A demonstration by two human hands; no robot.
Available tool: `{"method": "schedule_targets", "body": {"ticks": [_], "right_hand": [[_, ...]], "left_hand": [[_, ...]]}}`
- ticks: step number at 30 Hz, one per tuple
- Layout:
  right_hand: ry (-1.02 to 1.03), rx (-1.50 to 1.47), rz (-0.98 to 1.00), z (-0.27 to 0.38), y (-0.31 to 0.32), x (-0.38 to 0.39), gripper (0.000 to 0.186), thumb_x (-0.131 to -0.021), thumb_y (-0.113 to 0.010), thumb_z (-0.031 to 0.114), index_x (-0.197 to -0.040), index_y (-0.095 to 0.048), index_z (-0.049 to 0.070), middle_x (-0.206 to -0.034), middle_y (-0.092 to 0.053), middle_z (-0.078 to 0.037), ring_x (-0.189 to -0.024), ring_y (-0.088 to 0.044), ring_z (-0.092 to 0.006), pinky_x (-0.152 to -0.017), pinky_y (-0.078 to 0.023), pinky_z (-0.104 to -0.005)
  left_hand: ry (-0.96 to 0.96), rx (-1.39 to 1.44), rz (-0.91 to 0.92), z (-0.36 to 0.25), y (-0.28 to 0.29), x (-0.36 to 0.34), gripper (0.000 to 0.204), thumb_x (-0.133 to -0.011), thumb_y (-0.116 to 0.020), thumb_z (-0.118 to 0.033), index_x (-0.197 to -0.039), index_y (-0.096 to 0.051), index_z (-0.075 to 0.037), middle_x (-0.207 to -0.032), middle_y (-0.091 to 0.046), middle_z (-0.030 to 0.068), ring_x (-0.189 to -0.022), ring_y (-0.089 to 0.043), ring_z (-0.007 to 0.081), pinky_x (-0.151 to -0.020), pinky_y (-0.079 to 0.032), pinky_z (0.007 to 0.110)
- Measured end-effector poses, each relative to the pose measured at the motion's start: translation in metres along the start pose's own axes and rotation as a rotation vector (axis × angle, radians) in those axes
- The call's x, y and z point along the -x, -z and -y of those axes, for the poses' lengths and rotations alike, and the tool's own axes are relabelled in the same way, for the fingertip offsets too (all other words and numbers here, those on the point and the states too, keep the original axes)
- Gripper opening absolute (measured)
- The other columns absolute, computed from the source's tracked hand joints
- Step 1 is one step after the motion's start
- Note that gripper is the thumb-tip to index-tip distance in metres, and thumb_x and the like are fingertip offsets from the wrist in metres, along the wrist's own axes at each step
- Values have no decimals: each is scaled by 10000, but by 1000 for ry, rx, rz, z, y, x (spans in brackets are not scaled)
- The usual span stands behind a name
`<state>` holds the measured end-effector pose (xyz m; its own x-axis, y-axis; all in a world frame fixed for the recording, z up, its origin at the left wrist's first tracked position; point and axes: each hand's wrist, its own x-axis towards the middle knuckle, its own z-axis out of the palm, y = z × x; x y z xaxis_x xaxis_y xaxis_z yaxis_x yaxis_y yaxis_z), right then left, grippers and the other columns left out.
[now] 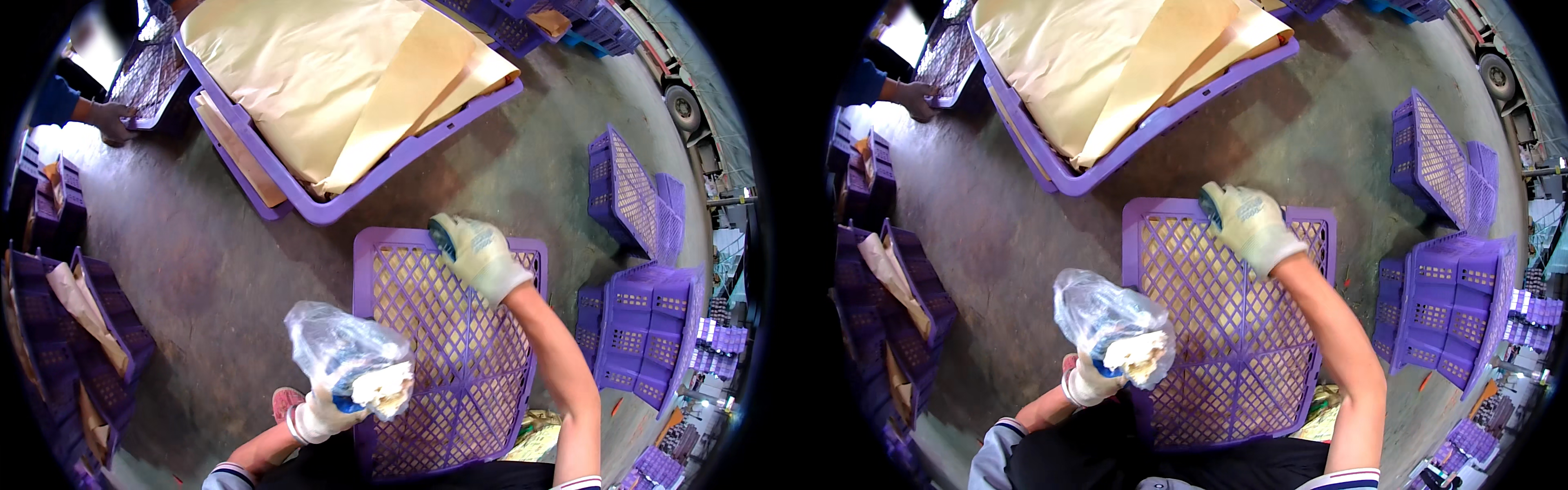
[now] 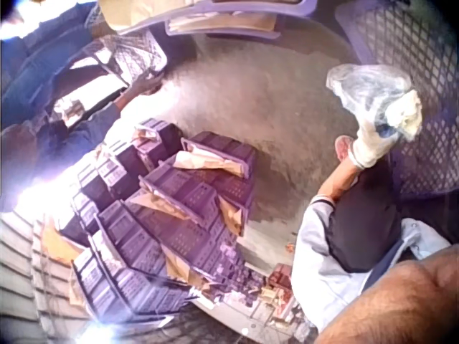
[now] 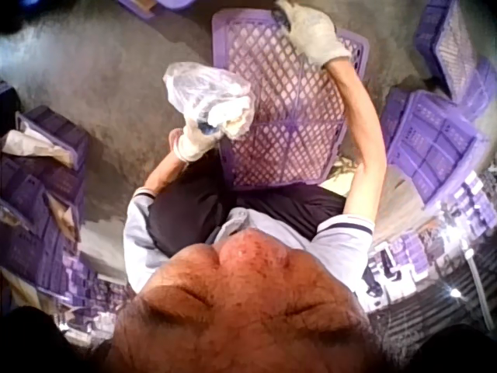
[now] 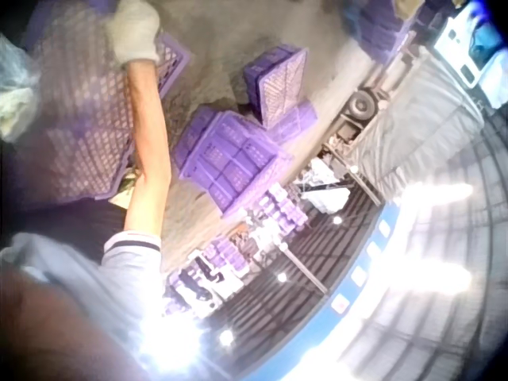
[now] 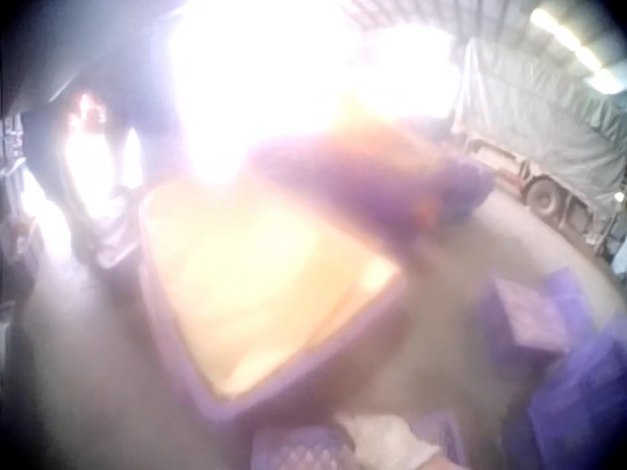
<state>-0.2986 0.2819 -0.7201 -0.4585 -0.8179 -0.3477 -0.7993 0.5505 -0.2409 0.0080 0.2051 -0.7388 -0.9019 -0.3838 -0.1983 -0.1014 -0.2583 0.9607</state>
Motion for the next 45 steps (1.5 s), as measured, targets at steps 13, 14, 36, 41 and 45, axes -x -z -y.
{"method": "schedule_targets", "body": {"ticks": [13, 14, 36, 41, 45], "right_hand": [[52, 180, -460, -24, 10, 59, 492, -729, -656, 177, -1191, -547, 45, -1232, -514, -178, -1132, -471, -392, -986, -369, -475], [76, -40, -393, -11, 17, 67, 487, -725, -646, 167, -1184, -548, 35, -1184, -544, -178, -1116, -491, -378, -988, -372, -474], [-226, -1677, 258, 108, -6, 119, 408, -778, -555, 190, -1098, -541, -62, -951, -607, -59, -861, -540, -107, -812, -469, -255], [-186, -1734, 294, 106, -18, 121, 476, -767, -578, 242, -1127, -516, -63, -983, -600, -64, -877, -559, -114, -831, -472, -254], [-184, -1785, 257, 112, -14, 119, 462, -758, -582, 257, -1089, -538, -63, -929, -597, -46, -816, -545, -98, -782, -464, -235]], "left_hand": [[48, 529, 13, -39, 6, -23, 353, -858, -632, -37, -1169, -542, 104, -1119, -627, 190, -1015, -631, 277, -925, -490, 344], [15, 432, 54, -41, 8, -25, 357, -856, -635, -36, -1171, -541, 104, -1125, -625, 191, -1023, -628, 277, -925, -488, 342], [117, 490, 152, -29, 26, -15, 669, -736, -795, -331, -1229, -532, 37, -1215, -597, 142, -1078, -596, 229, -932, -446, 338], [135, 240, 219, -37, 30, -11, 600, -876, -567, -366, -1317, -397, 3, -1288, -511, 176, -1133, -560, 292, -990, -432, 417], [-174, -51, 244, -48, 33, -16, 613, -874, -629, -206, -1376, -337, -10, -1297, -506, 162, -1153, -549, 269, -980, -456, 397]]}}
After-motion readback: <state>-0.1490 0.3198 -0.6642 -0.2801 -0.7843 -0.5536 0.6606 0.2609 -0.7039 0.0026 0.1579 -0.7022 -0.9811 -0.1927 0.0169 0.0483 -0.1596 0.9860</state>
